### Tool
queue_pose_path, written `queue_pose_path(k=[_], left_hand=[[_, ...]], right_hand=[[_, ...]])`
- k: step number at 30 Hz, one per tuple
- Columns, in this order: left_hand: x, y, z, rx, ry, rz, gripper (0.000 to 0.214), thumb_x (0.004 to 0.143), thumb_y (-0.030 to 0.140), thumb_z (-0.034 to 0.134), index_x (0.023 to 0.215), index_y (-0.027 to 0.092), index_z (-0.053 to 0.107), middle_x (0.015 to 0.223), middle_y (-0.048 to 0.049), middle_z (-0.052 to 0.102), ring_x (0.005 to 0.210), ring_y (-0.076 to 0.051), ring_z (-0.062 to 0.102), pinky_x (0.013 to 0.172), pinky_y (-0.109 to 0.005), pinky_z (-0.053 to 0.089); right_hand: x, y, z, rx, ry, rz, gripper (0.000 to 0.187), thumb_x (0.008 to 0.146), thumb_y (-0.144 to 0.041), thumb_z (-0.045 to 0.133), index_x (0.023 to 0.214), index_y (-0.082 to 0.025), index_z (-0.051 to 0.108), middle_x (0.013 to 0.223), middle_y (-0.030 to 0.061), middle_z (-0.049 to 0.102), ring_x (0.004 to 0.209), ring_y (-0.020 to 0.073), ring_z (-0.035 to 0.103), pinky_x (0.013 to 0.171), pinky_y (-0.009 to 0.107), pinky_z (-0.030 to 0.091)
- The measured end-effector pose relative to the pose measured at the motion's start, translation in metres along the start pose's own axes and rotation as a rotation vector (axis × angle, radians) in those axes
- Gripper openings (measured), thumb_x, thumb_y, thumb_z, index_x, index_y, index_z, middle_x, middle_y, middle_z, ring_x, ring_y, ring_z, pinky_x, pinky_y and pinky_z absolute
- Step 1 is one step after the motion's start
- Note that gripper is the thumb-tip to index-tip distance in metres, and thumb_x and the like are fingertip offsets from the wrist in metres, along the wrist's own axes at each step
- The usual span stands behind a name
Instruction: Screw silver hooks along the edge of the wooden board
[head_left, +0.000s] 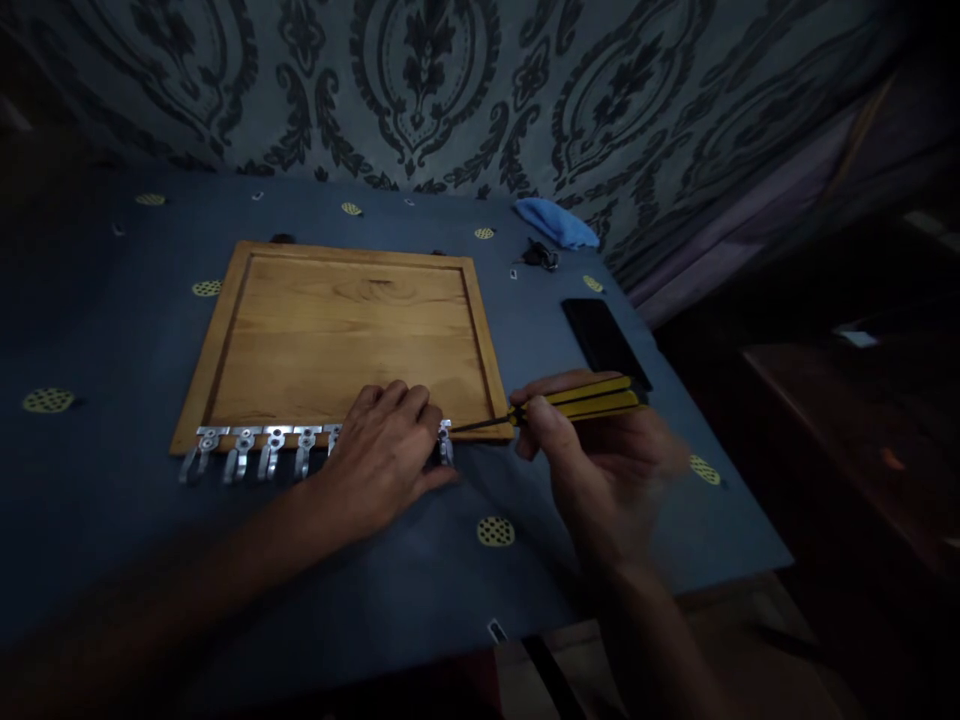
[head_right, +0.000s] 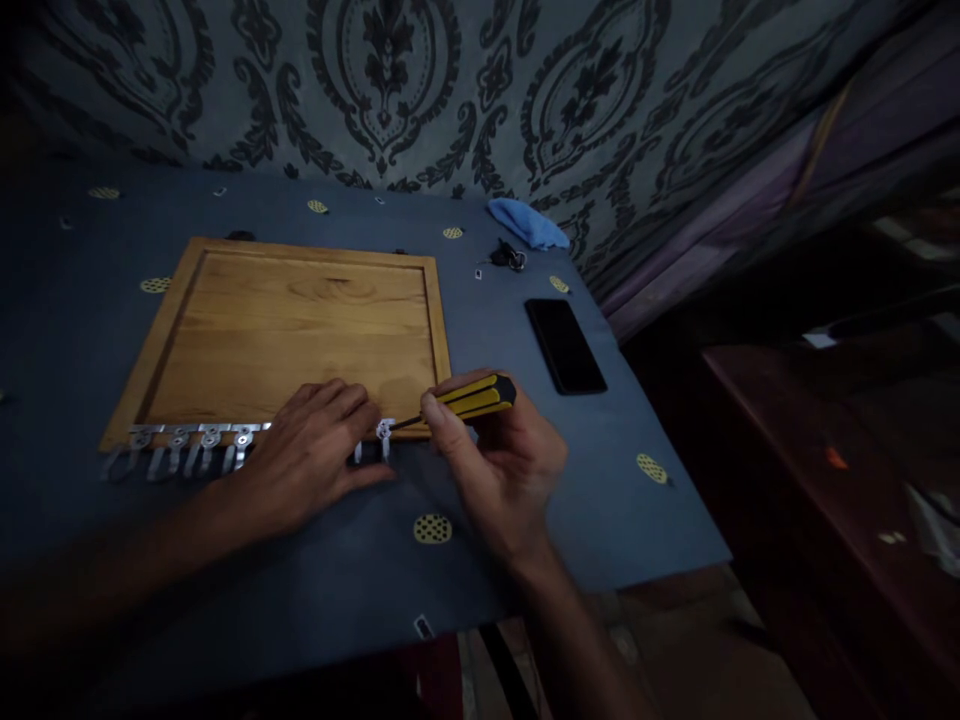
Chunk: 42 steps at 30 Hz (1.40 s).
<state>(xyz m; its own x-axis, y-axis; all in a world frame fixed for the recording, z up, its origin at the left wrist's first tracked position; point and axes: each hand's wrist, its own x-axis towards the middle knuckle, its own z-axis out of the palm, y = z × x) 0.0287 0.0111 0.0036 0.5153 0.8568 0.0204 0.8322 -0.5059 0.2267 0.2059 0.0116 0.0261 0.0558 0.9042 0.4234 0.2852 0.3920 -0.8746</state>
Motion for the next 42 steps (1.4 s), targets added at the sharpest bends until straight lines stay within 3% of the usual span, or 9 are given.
queue_pose_path(k=[5, 25, 31, 33, 37, 42], left_hand=[[0.0, -0.001, 0.001, -0.002, 0.006, 0.005, 0.044, 0.085, 0.053, 0.071, 0.104, 0.014, 0.062, 0.104, -0.0084, 0.062, 0.104, -0.029, 0.057, 0.089, -0.043, 0.044], [0.0, 0.0, 0.001, -0.002, 0.006, 0.007, 0.044, 0.085, 0.053, 0.072, 0.104, 0.014, 0.064, 0.104, -0.009, 0.063, 0.104, -0.029, 0.057, 0.09, -0.043, 0.044], [0.0, -0.001, 0.002, -0.014, 0.022, 0.006, 0.044, 0.084, 0.052, 0.073, 0.105, 0.014, 0.063, 0.105, -0.0092, 0.063, 0.104, -0.03, 0.057, 0.09, -0.043, 0.044], [-0.001, 0.0, 0.002, -0.012, 0.023, 0.006, 0.045, 0.085, 0.052, 0.072, 0.106, 0.013, 0.063, 0.105, -0.0093, 0.063, 0.104, -0.03, 0.057, 0.09, -0.043, 0.044], [0.0, 0.0, 0.002, -0.02, 0.018, -0.003, 0.046, 0.084, 0.052, 0.073, 0.106, 0.013, 0.064, 0.103, -0.0092, 0.063, 0.104, -0.03, 0.057, 0.091, -0.044, 0.044], [0.001, 0.0, 0.0, -0.025, -0.014, -0.003, 0.048, 0.085, 0.053, 0.071, 0.109, 0.012, 0.064, 0.106, -0.0098, 0.063, 0.107, -0.03, 0.058, 0.092, -0.044, 0.045]], right_hand=[[-0.002, 0.005, -0.002, -0.038, -0.037, 0.027, 0.004, 0.087, -0.023, 0.07, 0.087, -0.022, 0.067, 0.079, -0.0023, 0.067, 0.057, 0.0106, 0.057, 0.057, 0.028, 0.051], [0.0, 0.006, 0.002, -0.053, -0.12, 0.034, 0.006, 0.087, -0.024, 0.072, 0.086, -0.022, 0.067, 0.07, -0.0044, 0.066, 0.056, 0.0107, 0.058, 0.057, 0.026, 0.05], [0.007, -0.001, -0.01, 0.042, -0.327, 0.074, 0.022, 0.094, -0.028, 0.064, 0.115, -0.025, 0.069, 0.088, -0.0005, 0.071, 0.066, 0.0118, 0.065, 0.062, 0.026, 0.056], [0.008, -0.002, -0.012, 0.051, -0.352, 0.06, 0.018, 0.095, -0.027, 0.064, 0.111, -0.026, 0.071, 0.091, -0.0003, 0.07, 0.067, 0.011, 0.065, 0.062, 0.026, 0.056], [0.007, -0.001, -0.008, 0.043, -0.225, 0.025, 0.007, 0.085, -0.022, 0.075, 0.09, -0.023, 0.072, 0.09, -0.0004, 0.071, 0.065, 0.0106, 0.063, 0.057, 0.024, 0.054], [0.006, -0.003, -0.004, 0.109, -0.214, 0.129, 0.009, 0.085, -0.022, 0.076, 0.089, -0.023, 0.069, 0.085, -0.0023, 0.073, 0.053, 0.0074, 0.058, 0.051, 0.021, 0.053]])
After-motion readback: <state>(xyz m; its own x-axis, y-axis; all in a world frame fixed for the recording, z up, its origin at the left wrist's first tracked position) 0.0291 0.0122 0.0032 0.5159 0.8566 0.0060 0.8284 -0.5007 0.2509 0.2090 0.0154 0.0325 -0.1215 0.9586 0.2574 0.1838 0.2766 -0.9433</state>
